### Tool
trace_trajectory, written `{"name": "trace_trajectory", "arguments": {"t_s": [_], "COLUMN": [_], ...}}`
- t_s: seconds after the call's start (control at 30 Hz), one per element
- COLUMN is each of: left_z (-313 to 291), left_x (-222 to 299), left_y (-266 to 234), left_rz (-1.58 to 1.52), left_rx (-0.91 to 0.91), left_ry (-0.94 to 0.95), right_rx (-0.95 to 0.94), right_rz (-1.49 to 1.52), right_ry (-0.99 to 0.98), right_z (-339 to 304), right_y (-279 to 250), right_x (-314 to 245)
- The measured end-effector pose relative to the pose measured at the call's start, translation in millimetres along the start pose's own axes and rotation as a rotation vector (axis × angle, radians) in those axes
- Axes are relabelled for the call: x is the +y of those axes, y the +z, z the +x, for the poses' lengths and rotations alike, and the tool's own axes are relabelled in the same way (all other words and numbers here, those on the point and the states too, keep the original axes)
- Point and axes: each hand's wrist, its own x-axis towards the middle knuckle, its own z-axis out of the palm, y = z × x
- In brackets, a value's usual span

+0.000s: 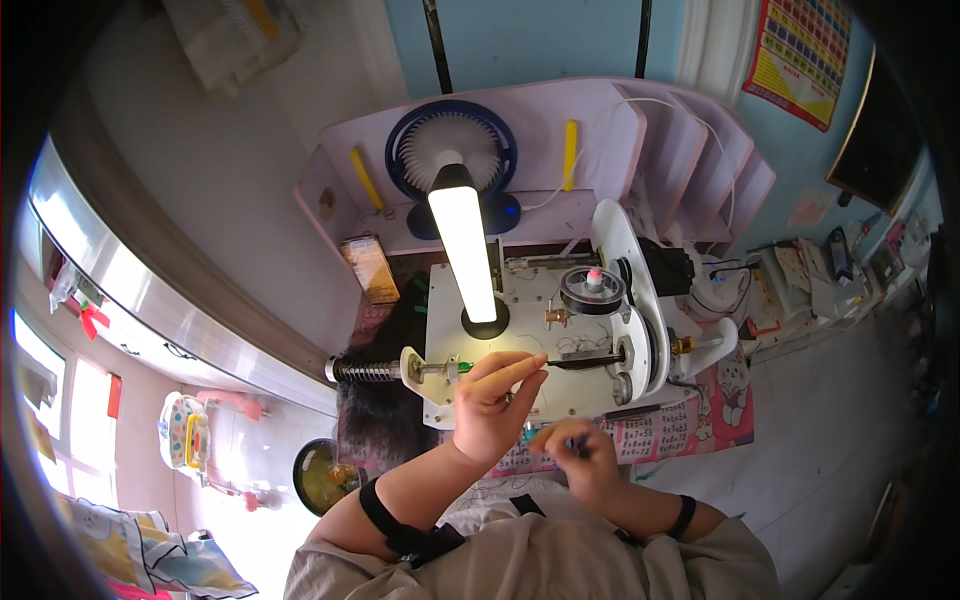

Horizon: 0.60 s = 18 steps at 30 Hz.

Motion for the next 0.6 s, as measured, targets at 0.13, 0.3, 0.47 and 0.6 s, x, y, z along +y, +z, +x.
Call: {"name": "trace_trajectory", "arguments": {"t_s": [0.13, 0.3, 0.47, 0.6], "left_z": [0.3, 3.7, 1.3, 1.1], "left_x": [-3.5, 7.4, -4.8, -3.2], "left_y": [5.6, 6.1, -10.2, -17.8], "left_rz": [-0.002, -0.095, -0.177, -0.211], "left_rx": [0.126, 0.125, 0.025, -0.091], "left_ry": [-0.092, -0.222, -0.09, -0.084], "right_rx": [0.281, 0.228, -0.092, -0.143], "right_rz": [0.438, 0.637, -0.144, -0.262], "right_ry": [0.346, 0.386, -0.224, -0.366], "right_z": [39.2, 69.4, 18.0, 15.7], "right_y": [-1.6, 5.2, 0.0, 5.4], "right_x": [15.5, 23.5, -7.4, -58.0]}}
